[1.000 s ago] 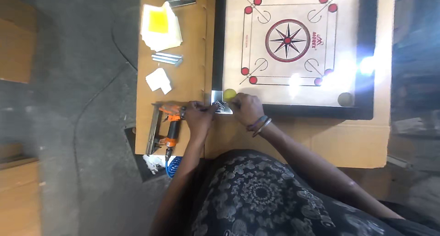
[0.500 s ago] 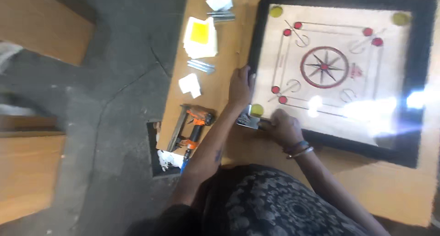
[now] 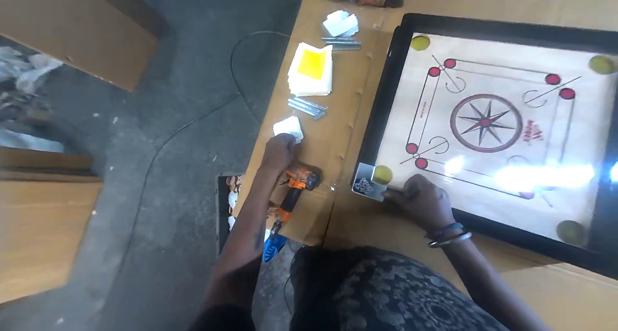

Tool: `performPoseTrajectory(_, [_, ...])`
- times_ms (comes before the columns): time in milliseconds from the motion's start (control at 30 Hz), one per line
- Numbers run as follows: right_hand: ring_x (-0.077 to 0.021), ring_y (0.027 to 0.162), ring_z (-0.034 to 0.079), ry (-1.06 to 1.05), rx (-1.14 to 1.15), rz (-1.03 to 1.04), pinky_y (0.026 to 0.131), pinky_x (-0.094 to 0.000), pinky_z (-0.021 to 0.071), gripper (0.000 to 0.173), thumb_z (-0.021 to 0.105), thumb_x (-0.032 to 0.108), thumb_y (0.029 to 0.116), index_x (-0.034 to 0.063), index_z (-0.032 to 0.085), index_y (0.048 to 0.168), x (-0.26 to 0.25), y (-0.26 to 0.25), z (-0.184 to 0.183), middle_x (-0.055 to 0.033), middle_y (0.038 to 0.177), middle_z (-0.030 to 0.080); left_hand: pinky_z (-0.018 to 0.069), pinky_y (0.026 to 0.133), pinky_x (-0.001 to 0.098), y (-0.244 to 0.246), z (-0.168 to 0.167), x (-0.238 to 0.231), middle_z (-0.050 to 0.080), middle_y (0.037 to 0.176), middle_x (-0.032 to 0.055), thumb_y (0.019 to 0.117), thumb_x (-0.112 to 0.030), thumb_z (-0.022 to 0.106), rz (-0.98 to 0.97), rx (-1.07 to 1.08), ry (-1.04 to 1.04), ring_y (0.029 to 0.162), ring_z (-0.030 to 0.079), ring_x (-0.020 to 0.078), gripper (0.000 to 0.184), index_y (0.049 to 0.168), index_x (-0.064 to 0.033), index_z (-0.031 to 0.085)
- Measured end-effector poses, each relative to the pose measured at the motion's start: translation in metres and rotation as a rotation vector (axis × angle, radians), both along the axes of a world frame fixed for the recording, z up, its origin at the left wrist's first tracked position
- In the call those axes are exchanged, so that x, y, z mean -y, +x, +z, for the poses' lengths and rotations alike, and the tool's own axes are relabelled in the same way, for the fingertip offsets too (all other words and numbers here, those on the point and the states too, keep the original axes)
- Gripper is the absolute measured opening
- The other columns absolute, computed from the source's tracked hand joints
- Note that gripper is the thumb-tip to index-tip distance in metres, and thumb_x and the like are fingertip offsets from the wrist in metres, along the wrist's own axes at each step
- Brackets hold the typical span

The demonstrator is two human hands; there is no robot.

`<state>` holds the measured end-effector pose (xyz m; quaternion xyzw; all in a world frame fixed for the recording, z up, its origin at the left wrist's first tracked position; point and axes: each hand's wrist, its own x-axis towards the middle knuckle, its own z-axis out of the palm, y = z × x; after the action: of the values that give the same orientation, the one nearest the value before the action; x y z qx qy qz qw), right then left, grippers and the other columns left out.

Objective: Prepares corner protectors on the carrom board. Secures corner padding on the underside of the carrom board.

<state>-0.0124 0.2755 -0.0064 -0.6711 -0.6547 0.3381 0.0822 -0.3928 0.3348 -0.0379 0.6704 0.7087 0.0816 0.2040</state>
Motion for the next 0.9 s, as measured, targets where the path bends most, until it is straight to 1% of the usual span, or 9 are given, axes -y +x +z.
performPoseTrajectory(300, [-0.0235, 0.066, 0.068, 0.099, -0.18, 0.009, 0.063, -0.0499, 0.0569, 0.032, 0.085, 0.032, 0.0863, 0.0054, 0.068, 0.093, 0.016, -0.026, 0.003, -0.0075, 0.073, 0.069, 0.0574, 0.091, 0.0538, 0.009, -0.026, 0.02, 0.076, 0.102, 0.0162, 0.0974, -0.018, 0.071, 0.131, -0.036, 0.296, 0.098, 0.074, 0.0334, 0.018, 0.097, -0.001, 0.078])
performPoseTrajectory(433, [-0.0184, 0.068, 0.066, 0.026, -0.339, 0.055, 0.065, -0.0436, 0.0567, 0.026, 0.078, 0.032, 0.0926, 0.0068, 0.071, 0.092, 0.02, -0.041, 0.006, -0.0054, 0.078, 0.068, 0.0555, 0.097, 0.0529, 0.012, -0.019, 0.024, 0.074, 0.113, 0.0174, 0.1044, -0.019, 0.06, 0.071, -0.058, 0.357, 0.108, 0.072, 0.0344, 0.024, 0.108, 0.0001, 0.076])
performPoseTrajectory(500, [-0.0159, 0.07, 0.066, -0.119, -0.52, 0.026, 0.066, -0.0381, 0.0575, 0.027, 0.068, 0.033, 0.1007, 0.0061, 0.073, 0.101, 0.021, -0.051, 0.018, -0.0051, 0.084, 0.07, 0.0548, 0.098, 0.0545, 0.029, -0.003, 0.047, 0.074, 0.115, 0.0194, 0.1029, -0.012, 0.059, -0.008, -0.084, 0.529, 0.109, 0.071, 0.0374, 0.023, 0.112, 0.0013, 0.075])
performPoseTrajectory(600, [-0.0192, 0.097, 0.068, -0.429, -0.84, -0.086, 0.087, -0.0407, 0.0577, 0.043, 0.048, 0.04, 0.1086, 0.0041, 0.065, 0.125, 0.023, -0.062, 0.046, -0.009, 0.11, 0.07, 0.0538, 0.098, 0.0536, 0.091, 0.036, 0.101, 0.074, 0.117, 0.0169, 0.097, -0.008, 0.063, -0.299, -0.054, 0.691, 0.108, 0.071, 0.0341, 0.022, 0.114, -0.0013, 0.075])
performPoseTrajectory(700, [-0.0139, 0.072, 0.065, -0.298, -0.793, -0.112, 0.064, -0.0339, 0.0557, 0.025, 0.059, 0.028, 0.1048, 0.0058, 0.071, 0.106, 0.03, -0.061, 0.06, -0.0067, 0.088, 0.07, 0.0465, 0.106, 0.053, 0.14, 0.062, 0.14, 0.073, 0.119, 0.0109, 0.0972, -0.03, 0.07, -0.374, 0.029, 0.757, 0.116, 0.066, 0.0307, 0.023, 0.107, -0.0105, 0.078])
performPoseTrajectory(733, [-0.0124, 0.067, 0.065, -0.256, -0.776, -0.03, 0.061, -0.032, 0.0562, 0.02, 0.061, 0.022, 0.1037, 0.0039, 0.071, 0.102, 0.03, -0.055, 0.063, -0.0066, 0.083, 0.07, 0.0465, 0.105, 0.0534, 0.146, 0.073, 0.145, 0.072, 0.122, 0.013, 0.0947, -0.04, 0.073, -0.273, 0.121, 0.718, 0.119, 0.063, 0.0324, 0.034, 0.108, -0.0089, 0.077])
performPoseTrajectory(800, [-0.007, 0.068, 0.065, -0.216, -0.802, 0.18, 0.065, -0.0276, 0.0558, 0.014, 0.068, 0.014, 0.0986, 0.0023, 0.073, 0.094, 0.026, -0.041, 0.055, -0.0028, 0.078, 0.071, 0.0515, 0.102, 0.0459, 0.148, 0.103, 0.149, 0.067, 0.129, 0.0124, 0.0902, -0.036, 0.078, -0.011, 0.392, 0.412, 0.121, 0.061, 0.0255, 0.054, 0.13, -0.0024, 0.066])
performPoseTrajectory(833, [-0.0057, 0.068, 0.065, -0.238, -0.823, 0.242, 0.066, -0.0263, 0.0553, 0.012, 0.071, 0.014, 0.0966, 0.0023, 0.073, 0.093, 0.028, -0.036, 0.053, -0.0018, 0.077, 0.071, 0.0565, 0.092, 0.0385, 0.147, 0.115, 0.149, 0.069, 0.121, 0.0075, 0.0901, -0.026, 0.079, 0.104, 0.554, 0.214, 0.108, 0.066, 0.0174, 0.058, 0.139, -0.0039, 0.057])
performPoseTrajectory(900, [-0.0067, 0.075, 0.069, -0.311, -0.898, 0.278, 0.073, -0.0266, 0.0592, 0.01, 0.073, 0.01, 0.0945, 0.0016, 0.074, 0.1, 0.037, -0.023, 0.058, -0.0029, 0.085, 0.074, 0.059, 0.07, 0.0301, 0.148, 0.125, 0.15, 0.073, 0.092, 0.0047, 0.0924, -0.006, 0.074, 0.259, 0.9, -0.048, 0.076, 0.068, 0.012, 0.045, 0.134, -0.0082, 0.057])
